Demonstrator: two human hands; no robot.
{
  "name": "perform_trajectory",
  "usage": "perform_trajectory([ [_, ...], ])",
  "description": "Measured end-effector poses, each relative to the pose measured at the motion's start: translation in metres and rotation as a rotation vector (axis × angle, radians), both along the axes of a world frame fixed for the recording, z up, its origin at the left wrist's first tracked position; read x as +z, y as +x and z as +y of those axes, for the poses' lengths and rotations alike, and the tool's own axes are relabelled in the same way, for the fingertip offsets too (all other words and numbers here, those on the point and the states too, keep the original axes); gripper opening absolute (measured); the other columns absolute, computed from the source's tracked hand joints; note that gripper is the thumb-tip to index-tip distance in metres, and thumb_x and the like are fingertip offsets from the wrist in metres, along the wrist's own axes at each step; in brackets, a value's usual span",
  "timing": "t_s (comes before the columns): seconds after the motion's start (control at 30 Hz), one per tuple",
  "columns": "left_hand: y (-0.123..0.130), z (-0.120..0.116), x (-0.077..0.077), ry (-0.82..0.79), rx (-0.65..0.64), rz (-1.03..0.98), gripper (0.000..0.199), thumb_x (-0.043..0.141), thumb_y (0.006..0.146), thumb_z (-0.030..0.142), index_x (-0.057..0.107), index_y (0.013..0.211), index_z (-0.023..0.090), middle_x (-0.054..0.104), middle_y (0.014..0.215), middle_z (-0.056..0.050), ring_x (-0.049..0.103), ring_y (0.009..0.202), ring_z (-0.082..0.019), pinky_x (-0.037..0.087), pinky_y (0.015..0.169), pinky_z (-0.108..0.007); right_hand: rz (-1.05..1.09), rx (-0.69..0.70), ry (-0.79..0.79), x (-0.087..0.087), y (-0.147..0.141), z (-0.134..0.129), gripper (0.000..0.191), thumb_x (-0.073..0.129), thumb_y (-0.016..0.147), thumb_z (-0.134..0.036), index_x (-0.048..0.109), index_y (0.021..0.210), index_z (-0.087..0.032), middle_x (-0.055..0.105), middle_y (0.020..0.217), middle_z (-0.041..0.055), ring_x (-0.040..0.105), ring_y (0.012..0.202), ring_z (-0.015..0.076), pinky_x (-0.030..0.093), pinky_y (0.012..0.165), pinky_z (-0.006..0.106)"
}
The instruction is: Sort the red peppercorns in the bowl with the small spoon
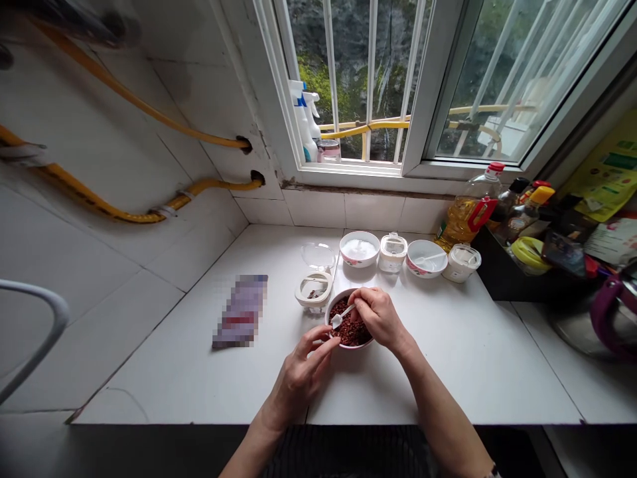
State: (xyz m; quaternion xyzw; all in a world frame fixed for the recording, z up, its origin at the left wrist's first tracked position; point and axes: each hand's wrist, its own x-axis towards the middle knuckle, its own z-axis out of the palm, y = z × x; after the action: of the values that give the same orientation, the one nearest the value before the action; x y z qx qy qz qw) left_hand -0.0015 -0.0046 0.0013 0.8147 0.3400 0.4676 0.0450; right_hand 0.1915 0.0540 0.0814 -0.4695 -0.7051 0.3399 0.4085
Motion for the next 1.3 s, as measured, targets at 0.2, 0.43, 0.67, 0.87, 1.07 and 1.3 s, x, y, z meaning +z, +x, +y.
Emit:
perform_trajectory([
  [0.2,0.000,0.000,0.000,0.001,-0.015,-0.025,0.044,0.045,0.092,0.000,0.057,0.129,0.020,0.054,0.124,-0.013,0.067,0.103,-0.018,0.065,0.082,-0.029,0.097,-0.019,-0.079,-0.002,-0.002,0.001,0.019,0.049,0.088,-0.021,0.063,0.075,-0.022,0.065,0.058,-0.0013,0.061,0.058,0.0170,0.049,0.066,0.030],
  [0.43,0.002,0.000,0.002,0.015,-0.001,-0.027,0.044,0.045,0.093,0.000,0.056,0.130,0.021,0.054,0.121,-0.012,0.067,0.100,-0.017,0.065,0.081,-0.028,0.039,-0.020,-0.050,-0.004,-0.003,0.000,0.019,0.049,0.087,-0.020,0.063,0.074,-0.023,0.066,0.059,-0.0008,0.060,0.060,0.0179,0.048,0.068,0.031],
  [0.67,0.001,0.000,0.003,0.013,-0.008,-0.027,0.044,0.047,0.090,-0.003,0.058,0.127,0.018,0.052,0.122,-0.012,0.066,0.100,-0.015,0.063,0.084,-0.025,0.115,-0.040,-0.104,-0.004,0.001,0.001,0.019,0.049,0.089,-0.021,0.063,0.077,-0.022,0.066,0.060,-0.0005,0.061,0.058,0.0175,0.050,0.068,0.031],
  [0.87,0.002,0.001,0.002,0.012,-0.014,-0.040,0.045,0.046,0.089,-0.004,0.059,0.126,0.017,0.053,0.122,-0.012,0.066,0.098,-0.015,0.063,0.083,-0.025,-0.094,-0.045,0.122,-0.007,0.007,0.002,0.021,0.050,0.092,-0.019,0.067,0.080,-0.023,0.069,0.067,0.0030,0.062,0.083,0.0234,0.049,0.082,0.037],
  [1.07,0.002,0.001,0.002,0.018,-0.017,-0.034,0.043,0.047,0.090,-0.004,0.059,0.126,0.016,0.052,0.123,-0.013,0.065,0.100,-0.015,0.063,0.083,-0.025,-0.139,-0.053,0.153,-0.011,0.008,0.003,0.024,0.048,0.094,-0.017,0.067,0.082,-0.023,0.069,0.067,0.0031,0.062,0.083,0.0236,0.049,0.083,0.038],
  [1.3,0.001,0.000,0.003,0.010,-0.020,-0.035,0.044,0.045,0.090,-0.004,0.058,0.126,0.017,0.052,0.123,-0.013,0.066,0.099,-0.015,0.064,0.083,-0.026,-0.032,-0.060,0.053,-0.006,0.008,0.005,0.021,0.049,0.091,-0.019,0.065,0.077,-0.023,0.068,0.060,-0.0003,0.063,0.064,0.0192,0.050,0.080,0.036],
])
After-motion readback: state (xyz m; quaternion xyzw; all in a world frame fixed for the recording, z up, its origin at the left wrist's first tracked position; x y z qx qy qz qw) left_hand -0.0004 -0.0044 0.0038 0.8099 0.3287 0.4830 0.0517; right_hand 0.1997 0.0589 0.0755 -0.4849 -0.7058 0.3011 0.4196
